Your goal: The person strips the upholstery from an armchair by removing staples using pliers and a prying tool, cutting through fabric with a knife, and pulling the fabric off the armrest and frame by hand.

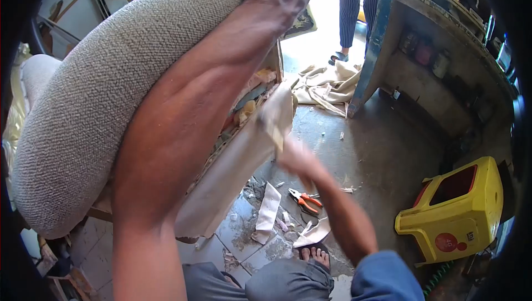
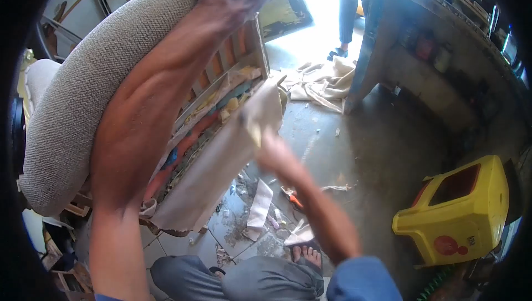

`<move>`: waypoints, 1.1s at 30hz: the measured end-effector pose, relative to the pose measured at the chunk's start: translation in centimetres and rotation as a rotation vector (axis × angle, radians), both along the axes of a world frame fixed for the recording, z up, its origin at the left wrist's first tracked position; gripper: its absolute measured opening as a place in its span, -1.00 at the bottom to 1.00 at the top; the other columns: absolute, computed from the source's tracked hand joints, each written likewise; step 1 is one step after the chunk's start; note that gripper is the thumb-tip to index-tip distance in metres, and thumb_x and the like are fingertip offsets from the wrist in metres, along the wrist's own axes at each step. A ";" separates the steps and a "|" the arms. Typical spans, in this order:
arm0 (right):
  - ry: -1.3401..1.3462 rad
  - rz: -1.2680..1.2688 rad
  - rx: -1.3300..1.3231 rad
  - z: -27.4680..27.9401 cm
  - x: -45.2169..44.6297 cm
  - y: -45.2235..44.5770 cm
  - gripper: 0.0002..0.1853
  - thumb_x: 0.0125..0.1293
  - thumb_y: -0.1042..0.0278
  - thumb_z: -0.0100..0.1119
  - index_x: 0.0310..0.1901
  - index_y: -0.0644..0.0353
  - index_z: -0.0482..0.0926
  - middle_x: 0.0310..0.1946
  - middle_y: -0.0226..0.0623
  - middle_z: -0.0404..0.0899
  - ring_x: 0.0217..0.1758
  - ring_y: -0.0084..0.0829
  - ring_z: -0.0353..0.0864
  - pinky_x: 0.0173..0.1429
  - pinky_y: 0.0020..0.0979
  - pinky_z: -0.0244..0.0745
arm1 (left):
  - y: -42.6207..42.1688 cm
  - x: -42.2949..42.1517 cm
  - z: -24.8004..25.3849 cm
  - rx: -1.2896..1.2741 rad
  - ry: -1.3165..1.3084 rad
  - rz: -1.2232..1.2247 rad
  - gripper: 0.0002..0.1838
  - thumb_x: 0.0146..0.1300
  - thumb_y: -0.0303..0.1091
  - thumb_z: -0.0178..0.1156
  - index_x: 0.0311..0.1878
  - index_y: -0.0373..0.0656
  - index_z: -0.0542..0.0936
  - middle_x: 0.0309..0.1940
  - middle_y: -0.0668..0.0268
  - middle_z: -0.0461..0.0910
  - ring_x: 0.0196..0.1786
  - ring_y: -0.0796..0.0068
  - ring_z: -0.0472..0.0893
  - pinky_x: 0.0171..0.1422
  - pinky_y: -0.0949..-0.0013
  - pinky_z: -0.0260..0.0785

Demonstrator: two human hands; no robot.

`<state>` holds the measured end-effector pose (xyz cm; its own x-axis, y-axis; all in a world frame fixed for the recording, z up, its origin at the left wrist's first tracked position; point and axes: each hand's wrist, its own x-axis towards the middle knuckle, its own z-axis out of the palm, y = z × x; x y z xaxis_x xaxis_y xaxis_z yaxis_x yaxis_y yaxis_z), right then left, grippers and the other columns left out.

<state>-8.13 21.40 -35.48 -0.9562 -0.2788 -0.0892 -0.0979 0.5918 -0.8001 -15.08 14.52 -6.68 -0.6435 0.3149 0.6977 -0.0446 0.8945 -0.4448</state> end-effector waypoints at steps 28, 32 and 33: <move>-0.493 0.345 -0.132 8.8 -13.4 2.7 -0.65 0.48 0.11 0.14 0.03 0.26 0.55 -0.34 -0.34 0.55 -0.40 -0.45 0.63 -0.38 -0.30 0.62 | 0.3 0.7 -1.0 -0.007 0.084 0.123 -0.63 0.28 -0.07 0.23 -0.05 -0.16 0.73 -0.20 0.22 0.74 -0.16 0.36 0.72 -0.15 0.10 0.52; 0.001 -0.008 -0.053 0.3 -3.9 -1.2 -0.70 0.42 0.12 0.16 -0.13 0.23 0.48 -0.43 -0.30 0.54 -0.54 -0.42 0.58 -0.50 -0.29 0.52 | 0.0 0.5 -1.4 -0.027 0.127 0.059 -0.67 0.26 -0.10 0.25 -0.08 -0.12 0.76 -0.20 0.24 0.75 -0.15 0.37 0.73 -0.17 0.11 0.52; -0.296 0.013 -0.184 2.7 0.7 -1.5 -0.68 0.37 0.13 0.17 -0.10 0.25 0.47 -0.38 -0.17 0.56 -0.53 -0.36 0.61 -0.43 -0.22 0.55 | -0.1 -0.3 -1.3 -0.042 0.108 0.028 -0.69 0.26 -0.12 0.25 -0.11 -0.10 0.77 -0.20 0.25 0.75 -0.16 0.37 0.74 -0.17 0.12 0.52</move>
<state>-7.41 19.93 -32.76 -0.8927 -0.3283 -0.3088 0.1473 0.4350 -0.8883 -15.42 14.39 -7.96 -0.5746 0.3282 0.7497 -0.1189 0.8729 -0.4732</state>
